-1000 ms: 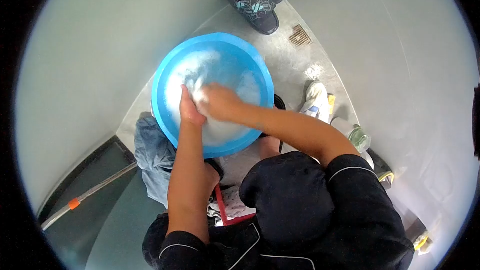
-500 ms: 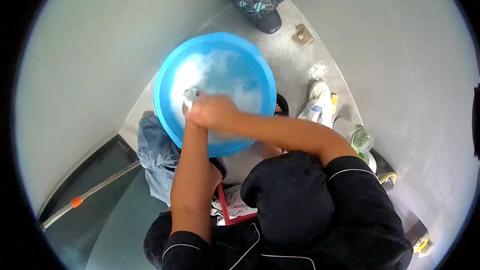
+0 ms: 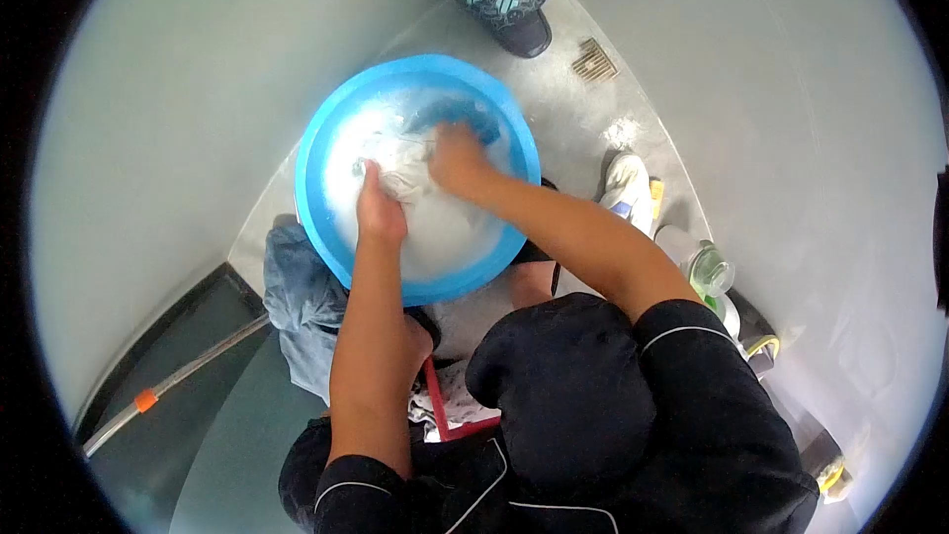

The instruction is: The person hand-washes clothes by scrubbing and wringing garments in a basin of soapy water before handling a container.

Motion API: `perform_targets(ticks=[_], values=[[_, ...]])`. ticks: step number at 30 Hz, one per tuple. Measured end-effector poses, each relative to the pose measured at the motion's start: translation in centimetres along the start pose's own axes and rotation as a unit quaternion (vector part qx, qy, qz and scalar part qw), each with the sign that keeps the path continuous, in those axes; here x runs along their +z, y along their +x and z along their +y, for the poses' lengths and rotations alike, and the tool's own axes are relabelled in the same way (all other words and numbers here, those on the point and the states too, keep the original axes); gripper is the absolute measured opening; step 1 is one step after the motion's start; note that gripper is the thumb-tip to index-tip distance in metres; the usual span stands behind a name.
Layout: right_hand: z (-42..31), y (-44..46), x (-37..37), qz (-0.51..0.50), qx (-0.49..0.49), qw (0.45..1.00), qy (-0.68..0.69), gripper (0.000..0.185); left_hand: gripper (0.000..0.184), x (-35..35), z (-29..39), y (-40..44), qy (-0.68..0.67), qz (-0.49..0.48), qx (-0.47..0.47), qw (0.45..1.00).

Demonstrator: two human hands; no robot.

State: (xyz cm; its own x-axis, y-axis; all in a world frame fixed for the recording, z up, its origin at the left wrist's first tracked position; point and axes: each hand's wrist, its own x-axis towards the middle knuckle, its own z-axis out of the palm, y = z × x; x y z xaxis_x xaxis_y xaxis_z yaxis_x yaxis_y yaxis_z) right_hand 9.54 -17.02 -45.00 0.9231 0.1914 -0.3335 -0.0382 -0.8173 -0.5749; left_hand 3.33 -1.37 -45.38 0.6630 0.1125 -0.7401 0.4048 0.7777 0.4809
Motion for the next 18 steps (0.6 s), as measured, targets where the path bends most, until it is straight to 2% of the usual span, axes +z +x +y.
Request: perform_targets(ticks=[2, 4, 5, 7, 8, 10, 11, 13, 14, 16, 17, 18], values=[[-2.2, -3.1, -0.3, -0.08, -0.122, 0.984, 0.1, 0.029, 0.059, 0.7, 0.8, -0.3, -0.012, -0.007, 0.004, 1.0], [-6.7, -7.2, -4.6, -0.151, -0.222, 0.951, 0.152, 0.022, 0.064, 1.1, 2.9, -1.9, -0.015, -0.018, -0.214, 0.977], [-7.5, -8.1, -5.1, -0.154, -0.222, 0.951, 0.153, 0.022, 0.064, 0.7, 2.5, -2.1, -0.016, -0.015, -0.215, 0.976], [-8.3, -8.8, -5.2, -0.147, -0.3, 0.94, 0.063, 0.022, 0.066, 0.3, 1.9, -2.1, 0.056, -0.048, -0.087, 0.993], [-7.9, -7.5, -4.1, -0.144, -0.299, 0.941, 0.066, 0.022, 0.066, 0.2, 1.5, -2.1, 0.06, -0.048, -0.087, 0.993], [-5.7, -3.3, -0.6, -0.12, -0.239, 0.963, -0.006, 0.03, 0.046, 0.8, 0.3, -2.8, -0.026, -0.051, -0.066, 0.996], [-5.8, -2.3, -1.8, -0.117, -0.239, 0.964, -0.005, 0.03, 0.037, 1.1, 0.1, -2.7, -0.071, -0.055, -0.055, 0.994], [-5.7, -1.4, -5.3, -0.107, -0.14, 0.983, 0.045, 0.03, 0.035, 2.3, 2.7, -2.5, -0.064, -0.067, -0.083, 0.992], [-4.9, -0.7, -5.9, -0.104, -0.137, 0.984, 0.044, 0.03, 0.032, 2.9, 4.4, -2.5, -0.062, -0.078, -0.106, 0.989], [-3.1, 1.0, -6.2, -0.07, -0.137, 0.965, 0.213, 0.024, 0.037, 0.9, 7.5, -1.4, 0.114, -0.096, 0.005, 0.989], [-2.8, 1.0, -7.4, -0.065, -0.139, 0.964, 0.216, 0.024, 0.042, -0.3, 8.8, -0.9, 0.189, -0.118, 0.045, 0.974], [-2.6, 0.7, -9.0, -0.109, -0.171, 0.937, 0.283, 0.028, 0.042, 0.8, 10.1, -2.0, 0.195, -0.119, 0.046, 0.972]])
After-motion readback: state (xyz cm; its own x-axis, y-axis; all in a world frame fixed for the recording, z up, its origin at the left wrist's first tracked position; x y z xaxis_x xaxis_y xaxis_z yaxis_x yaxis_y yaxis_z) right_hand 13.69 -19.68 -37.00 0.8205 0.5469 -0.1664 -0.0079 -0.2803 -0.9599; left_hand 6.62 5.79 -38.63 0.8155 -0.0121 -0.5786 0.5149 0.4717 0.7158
